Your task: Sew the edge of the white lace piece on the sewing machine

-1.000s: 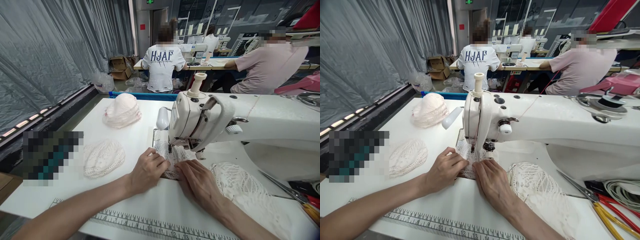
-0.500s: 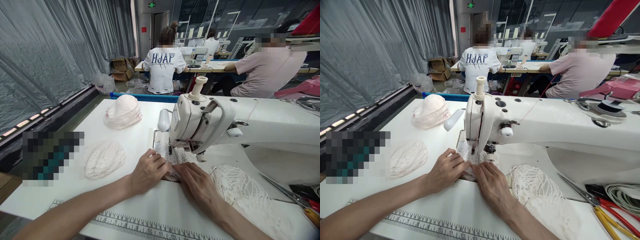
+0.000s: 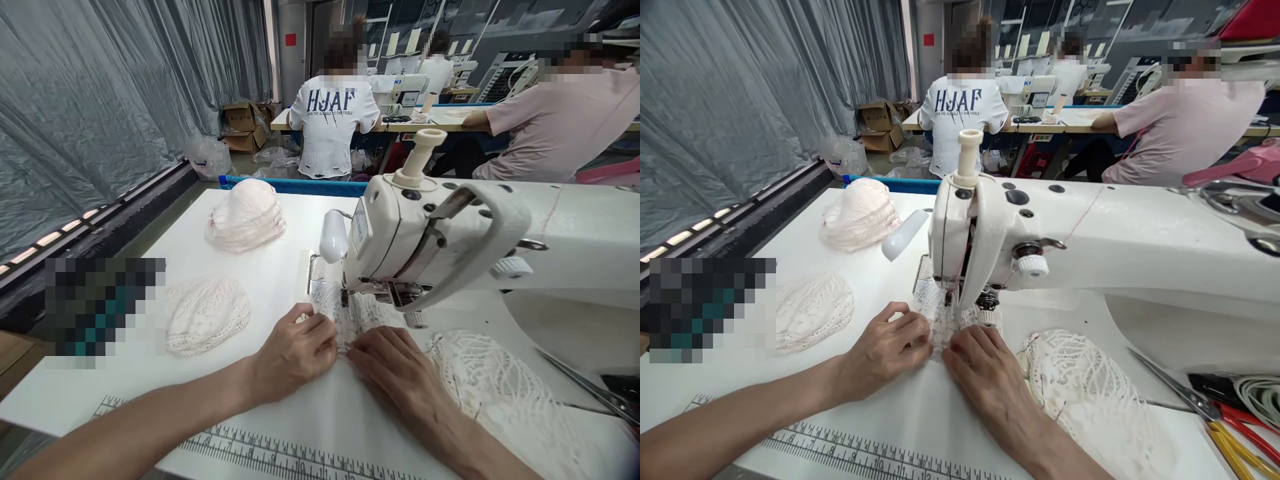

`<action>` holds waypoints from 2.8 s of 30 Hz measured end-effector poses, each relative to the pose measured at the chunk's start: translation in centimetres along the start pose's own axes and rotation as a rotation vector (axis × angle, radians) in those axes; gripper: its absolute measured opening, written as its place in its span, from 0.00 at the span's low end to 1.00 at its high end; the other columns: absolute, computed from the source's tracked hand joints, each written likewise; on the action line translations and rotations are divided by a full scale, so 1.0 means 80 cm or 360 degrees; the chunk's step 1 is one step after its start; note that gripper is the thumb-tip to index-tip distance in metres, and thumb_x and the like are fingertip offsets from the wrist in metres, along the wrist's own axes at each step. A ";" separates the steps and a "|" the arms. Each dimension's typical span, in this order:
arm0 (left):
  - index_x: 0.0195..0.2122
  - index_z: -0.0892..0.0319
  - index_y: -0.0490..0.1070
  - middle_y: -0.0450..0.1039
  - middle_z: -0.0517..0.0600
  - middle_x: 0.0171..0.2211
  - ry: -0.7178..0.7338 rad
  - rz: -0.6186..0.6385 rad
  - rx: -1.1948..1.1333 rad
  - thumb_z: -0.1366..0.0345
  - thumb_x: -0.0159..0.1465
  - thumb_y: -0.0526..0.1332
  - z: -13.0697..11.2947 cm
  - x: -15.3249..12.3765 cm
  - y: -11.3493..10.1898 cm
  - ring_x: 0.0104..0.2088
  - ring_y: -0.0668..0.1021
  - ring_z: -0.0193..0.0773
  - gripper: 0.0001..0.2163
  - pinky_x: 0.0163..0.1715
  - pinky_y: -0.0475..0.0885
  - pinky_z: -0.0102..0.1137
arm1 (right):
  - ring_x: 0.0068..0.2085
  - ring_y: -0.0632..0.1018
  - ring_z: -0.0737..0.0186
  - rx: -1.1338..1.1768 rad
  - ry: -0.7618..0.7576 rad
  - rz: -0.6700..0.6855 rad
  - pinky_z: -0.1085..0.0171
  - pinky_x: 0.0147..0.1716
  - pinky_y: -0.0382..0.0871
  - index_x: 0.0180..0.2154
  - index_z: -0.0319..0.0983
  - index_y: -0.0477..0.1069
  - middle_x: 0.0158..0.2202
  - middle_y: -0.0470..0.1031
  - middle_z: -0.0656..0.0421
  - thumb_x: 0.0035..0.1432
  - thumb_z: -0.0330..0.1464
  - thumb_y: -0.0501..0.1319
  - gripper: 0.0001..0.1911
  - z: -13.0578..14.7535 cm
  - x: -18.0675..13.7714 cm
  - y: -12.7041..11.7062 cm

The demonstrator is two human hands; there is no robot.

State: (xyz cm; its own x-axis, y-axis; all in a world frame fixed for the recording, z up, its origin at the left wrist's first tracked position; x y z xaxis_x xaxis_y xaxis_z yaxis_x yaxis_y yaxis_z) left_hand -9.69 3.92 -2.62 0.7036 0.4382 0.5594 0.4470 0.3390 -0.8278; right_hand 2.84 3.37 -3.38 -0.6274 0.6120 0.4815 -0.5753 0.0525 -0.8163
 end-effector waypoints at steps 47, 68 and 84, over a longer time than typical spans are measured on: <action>0.42 0.61 0.66 0.71 0.49 0.36 -0.0103 0.0207 0.0041 0.66 0.64 0.56 0.031 0.020 0.036 0.36 0.74 0.35 0.07 0.44 0.63 0.38 | 0.38 0.76 0.55 -0.0581 0.0037 -0.0038 0.53 0.40 0.63 0.45 0.39 0.70 0.40 0.77 0.51 0.66 0.46 0.40 0.26 -0.045 0.015 -0.002; 0.38 0.65 0.67 0.71 0.50 0.30 0.0020 0.0142 0.0200 0.76 0.63 0.54 0.013 0.019 0.022 0.35 0.74 0.37 0.05 0.41 0.65 0.37 | 0.34 0.77 0.57 -0.0422 -0.0014 -0.0050 0.51 0.46 0.54 0.43 0.36 0.70 0.40 0.78 0.52 0.67 0.42 0.43 0.22 -0.029 0.009 -0.005; 0.34 0.63 0.66 0.69 0.49 0.30 -0.0029 0.0231 0.0430 0.78 0.63 0.49 0.046 0.037 0.037 0.32 0.73 0.34 0.09 0.44 0.65 0.36 | 0.41 0.75 0.55 -0.0590 0.0173 -0.0084 0.51 0.46 0.52 0.45 0.37 0.68 0.42 0.76 0.51 0.68 0.39 0.42 0.20 -0.051 0.009 -0.004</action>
State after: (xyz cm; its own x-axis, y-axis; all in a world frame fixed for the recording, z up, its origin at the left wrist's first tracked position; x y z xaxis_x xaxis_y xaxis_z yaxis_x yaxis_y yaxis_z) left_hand -8.29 9.30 -3.26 0.7382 0.5125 0.4387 0.1776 0.4798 -0.8592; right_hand 4.70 7.02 -4.07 -0.5316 0.6797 0.5054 -0.3638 0.3556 -0.8609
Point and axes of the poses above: each hand's wrist, its own x-axis towards the middle knuckle, its own y-axis out of the palm, z = x × y, the point moved 6 cm from there along x, towards the middle knuckle
